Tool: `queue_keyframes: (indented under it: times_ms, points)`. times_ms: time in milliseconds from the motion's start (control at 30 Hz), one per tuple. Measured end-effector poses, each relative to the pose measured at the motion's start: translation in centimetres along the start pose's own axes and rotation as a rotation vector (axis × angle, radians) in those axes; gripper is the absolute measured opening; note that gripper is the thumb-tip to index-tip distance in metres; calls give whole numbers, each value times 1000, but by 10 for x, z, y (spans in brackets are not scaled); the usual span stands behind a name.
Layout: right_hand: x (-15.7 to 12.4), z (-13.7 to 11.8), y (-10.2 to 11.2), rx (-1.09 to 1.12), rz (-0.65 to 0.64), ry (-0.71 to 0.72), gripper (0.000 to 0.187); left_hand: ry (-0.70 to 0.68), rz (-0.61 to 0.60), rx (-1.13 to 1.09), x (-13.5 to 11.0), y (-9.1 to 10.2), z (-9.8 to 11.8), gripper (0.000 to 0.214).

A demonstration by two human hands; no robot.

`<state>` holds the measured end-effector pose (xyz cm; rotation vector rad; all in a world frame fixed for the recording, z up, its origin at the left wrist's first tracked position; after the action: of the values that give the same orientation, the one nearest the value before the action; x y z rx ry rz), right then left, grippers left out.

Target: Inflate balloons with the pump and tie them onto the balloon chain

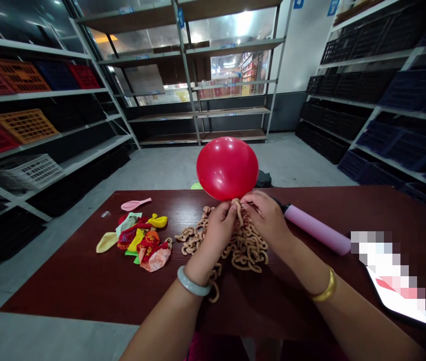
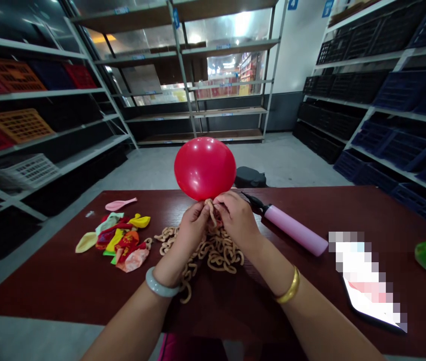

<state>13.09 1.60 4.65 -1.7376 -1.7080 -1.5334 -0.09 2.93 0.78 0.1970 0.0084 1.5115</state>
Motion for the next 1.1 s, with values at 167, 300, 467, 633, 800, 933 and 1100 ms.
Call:
queue_keyframes:
  times_ms: [167, 300, 467, 633, 800, 933, 1100]
  points:
    - [-1, -1, 4, 35, 20, -71, 7, -34, 14, 12, 0, 1, 0, 27]
    - [0, 2, 4, 48, 3, -126, 5, -80, 39, 113, -1, 1, 3, 24]
    - [2, -5, 3, -17, -30, -50, 9, 2, -12, -21, -1, 0, 0, 24]
    - [1, -11, 0, -87, -91, 53, 15, 98, -64, -227, -1, -2, -4, 27]
    - [-2, 1, 3, 43, -43, -4, 10, 6, -49, -66, -3, 0, 2, 26]
    - [-2, 12, 1, 281, -86, -86, 19, -43, -29, 24, -2, 1, 2, 24]
    - [-1, 17, 3, 345, -65, -202, 7, -82, -53, 104, -1, 0, 0, 24]
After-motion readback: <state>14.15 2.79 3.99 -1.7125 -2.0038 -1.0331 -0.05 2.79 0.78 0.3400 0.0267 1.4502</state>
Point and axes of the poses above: each hand's wrist, its own x-axis towards the middle knuckle, its own y-axis out of the back of the hand, z = x × y, the point moved 4 cm from there along x, towards the middle knuckle, and after that the axes turned 12 degrees about y, right-handed, at the moved point
